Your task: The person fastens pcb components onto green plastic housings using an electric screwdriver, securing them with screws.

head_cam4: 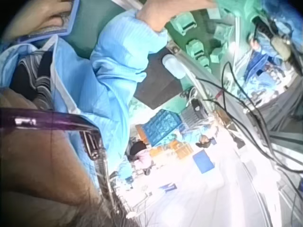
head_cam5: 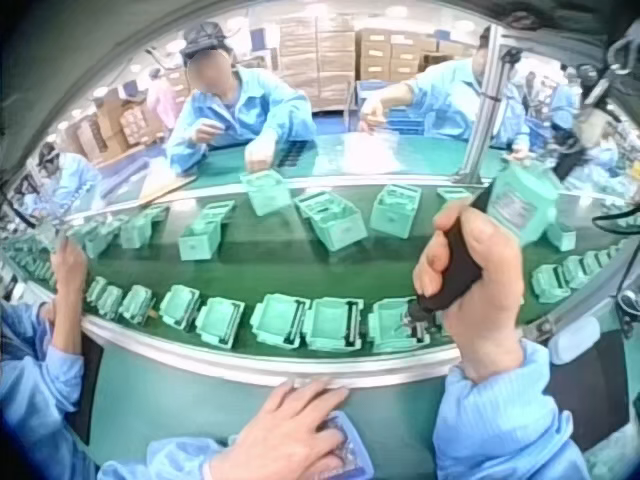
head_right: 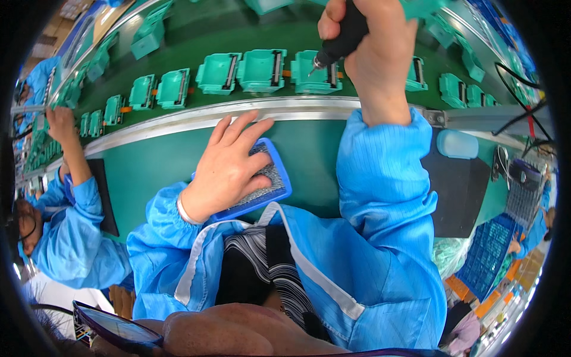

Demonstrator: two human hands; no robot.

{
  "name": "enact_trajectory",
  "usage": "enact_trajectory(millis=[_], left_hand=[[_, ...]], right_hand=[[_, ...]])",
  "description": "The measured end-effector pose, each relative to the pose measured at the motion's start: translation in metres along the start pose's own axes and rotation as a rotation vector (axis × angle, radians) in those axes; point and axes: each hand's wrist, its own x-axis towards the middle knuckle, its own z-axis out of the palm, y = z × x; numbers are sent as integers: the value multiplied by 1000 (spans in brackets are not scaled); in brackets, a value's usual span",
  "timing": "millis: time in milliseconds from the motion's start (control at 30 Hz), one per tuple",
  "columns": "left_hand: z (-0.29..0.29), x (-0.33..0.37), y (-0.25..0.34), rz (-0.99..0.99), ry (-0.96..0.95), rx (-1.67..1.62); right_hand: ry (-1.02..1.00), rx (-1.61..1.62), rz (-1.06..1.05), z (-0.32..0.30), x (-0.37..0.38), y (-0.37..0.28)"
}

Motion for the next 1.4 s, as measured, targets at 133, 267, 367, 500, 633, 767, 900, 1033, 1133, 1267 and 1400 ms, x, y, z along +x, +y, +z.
enact_trajectory(millis=[133, 267, 367, 500, 633, 767, 900, 1033, 1133, 1267, 1400], left_hand=[[8, -2, -2, -20, -57, 118], [12, 1, -4, -90, -1, 160], [9, 4, -8, -114, 24, 179], [5, 6, -11, -116, 23, 138], [3, 8, -8, -119, 7, 119], [4, 8, -7, -105, 16, 103], [5, 10, -7, -75, 35, 95], [6, 12, -8, -73, 39, 95], [5, 12, -8, -89, 17, 76], [10, 5, -13, -74, 66, 95], [9, -18, -25, -79, 58, 90]], right_hand=[[15, -112, 25, -31, 17, 12], [-37, -73, 124, -37, 19, 8], [-50, -28, 148, -41, 20, 11], [-85, -25, 163, -44, 20, 13], [-89, -19, 199, -50, 19, 17], [-112, 32, 211, -54, 18, 20], [-204, 123, 235, -63, 19, 26], [-246, 131, 242, -64, 17, 27], [-282, 121, 240, -65, 18, 30], [-254, 169, 259, -55, 14, 38], [-390, 335, 351, -49, 15, 52]])
